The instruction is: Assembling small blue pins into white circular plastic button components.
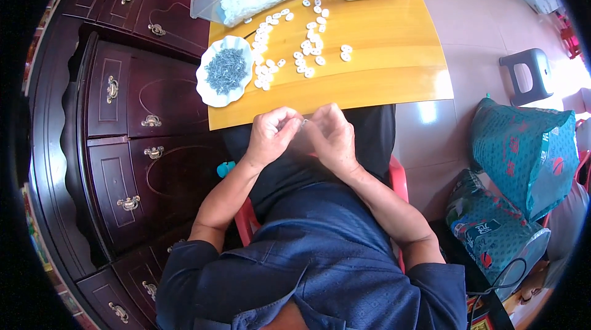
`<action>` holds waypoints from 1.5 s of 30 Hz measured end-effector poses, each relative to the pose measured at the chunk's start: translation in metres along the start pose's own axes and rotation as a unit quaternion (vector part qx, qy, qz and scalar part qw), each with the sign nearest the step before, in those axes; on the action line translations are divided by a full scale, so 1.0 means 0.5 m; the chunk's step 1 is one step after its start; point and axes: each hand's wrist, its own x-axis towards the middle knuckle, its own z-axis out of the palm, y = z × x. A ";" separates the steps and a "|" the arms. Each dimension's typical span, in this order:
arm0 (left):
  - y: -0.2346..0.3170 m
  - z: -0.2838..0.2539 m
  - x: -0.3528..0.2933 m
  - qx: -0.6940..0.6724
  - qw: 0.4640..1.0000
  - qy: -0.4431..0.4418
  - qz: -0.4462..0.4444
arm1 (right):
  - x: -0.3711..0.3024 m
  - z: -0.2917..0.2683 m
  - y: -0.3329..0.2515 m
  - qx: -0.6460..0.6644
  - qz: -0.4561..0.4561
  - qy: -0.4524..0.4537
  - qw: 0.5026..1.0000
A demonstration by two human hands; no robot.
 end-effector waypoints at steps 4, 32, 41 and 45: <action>-0.012 0.004 -0.003 0.010 1.000 0.005 -0.001 | 0.003 -0.003 0.012 -0.021 -0.023 -0.001 1.000; -0.028 0.010 0.153 0.321 0.927 0.059 0.182 | 0.016 -0.003 -0.039 0.232 0.047 0.031 0.971; -0.015 0.003 0.108 0.218 0.957 0.020 0.189 | 0.022 -0.016 -0.046 0.253 0.066 0.053 0.964; 0.009 0.020 0.046 0.145 0.948 0.001 0.285 | 0.035 -0.030 -0.019 0.280 0.038 0.102 0.954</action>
